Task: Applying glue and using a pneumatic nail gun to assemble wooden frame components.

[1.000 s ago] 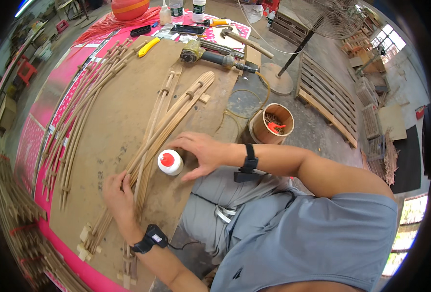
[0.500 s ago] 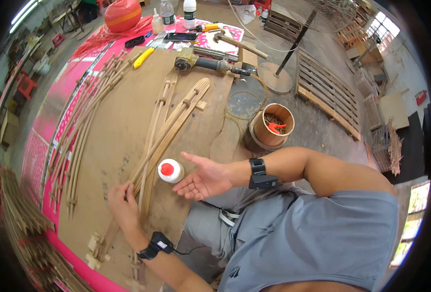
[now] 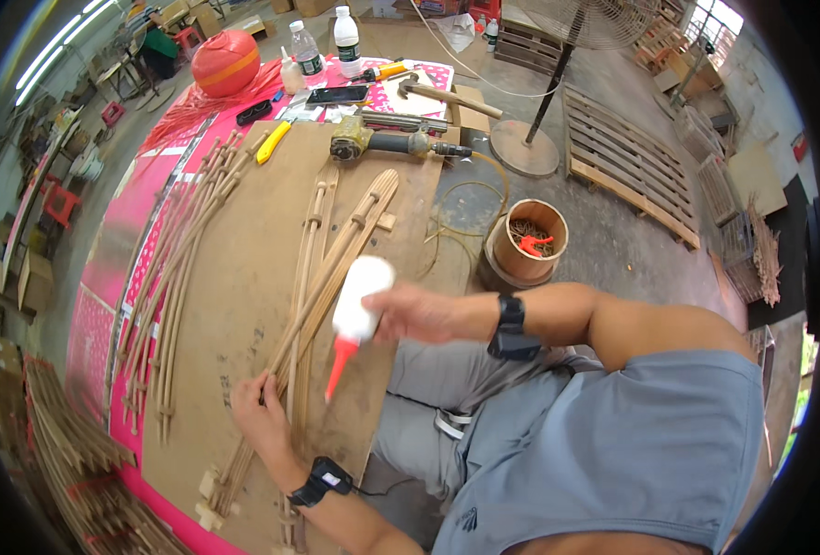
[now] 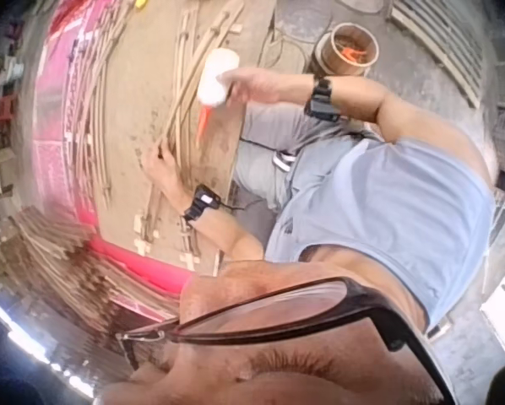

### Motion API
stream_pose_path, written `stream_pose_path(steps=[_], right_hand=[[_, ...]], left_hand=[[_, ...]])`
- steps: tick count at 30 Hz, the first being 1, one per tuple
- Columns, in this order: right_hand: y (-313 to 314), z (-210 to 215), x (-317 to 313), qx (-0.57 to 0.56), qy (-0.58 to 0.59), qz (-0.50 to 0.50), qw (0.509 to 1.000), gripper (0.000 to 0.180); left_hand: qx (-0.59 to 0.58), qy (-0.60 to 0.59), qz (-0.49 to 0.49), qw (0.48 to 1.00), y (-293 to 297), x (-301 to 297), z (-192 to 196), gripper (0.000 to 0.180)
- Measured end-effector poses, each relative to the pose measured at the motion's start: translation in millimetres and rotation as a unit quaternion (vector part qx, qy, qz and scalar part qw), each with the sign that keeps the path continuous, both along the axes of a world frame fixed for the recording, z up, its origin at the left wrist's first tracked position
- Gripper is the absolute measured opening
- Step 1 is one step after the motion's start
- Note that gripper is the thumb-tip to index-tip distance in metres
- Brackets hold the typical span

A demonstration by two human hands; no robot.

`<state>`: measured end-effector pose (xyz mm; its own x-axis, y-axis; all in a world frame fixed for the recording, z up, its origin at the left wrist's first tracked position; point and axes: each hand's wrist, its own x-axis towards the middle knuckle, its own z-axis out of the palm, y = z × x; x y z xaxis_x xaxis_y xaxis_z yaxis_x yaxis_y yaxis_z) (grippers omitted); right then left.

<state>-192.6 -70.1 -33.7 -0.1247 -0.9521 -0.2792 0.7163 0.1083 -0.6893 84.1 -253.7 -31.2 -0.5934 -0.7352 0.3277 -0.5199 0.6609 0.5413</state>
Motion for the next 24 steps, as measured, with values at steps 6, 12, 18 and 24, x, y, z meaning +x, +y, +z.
stream_pose_path(steps=[6,12,18,24], right_hand=[[17,43,-101,-0.076,0.31,-0.243,0.916,0.05],[25,50,-114,-0.047,0.47,-0.347,0.81,0.064],[28,44,-104,-0.022,0.548,-0.338,0.765,0.065],[28,49,-95,-0.002,0.578,-0.317,0.752,0.067]], left_hand=[[-0.005,0.0,-0.017,1.0,-4,0,-1,0.016],[-0.019,0.007,-0.002,1.0,-9,6,-11,0.016],[-0.022,0.008,-0.002,1.0,-7,2,-7,0.016],[-0.016,0.013,0.001,1.0,-4,2,-4,0.015]])
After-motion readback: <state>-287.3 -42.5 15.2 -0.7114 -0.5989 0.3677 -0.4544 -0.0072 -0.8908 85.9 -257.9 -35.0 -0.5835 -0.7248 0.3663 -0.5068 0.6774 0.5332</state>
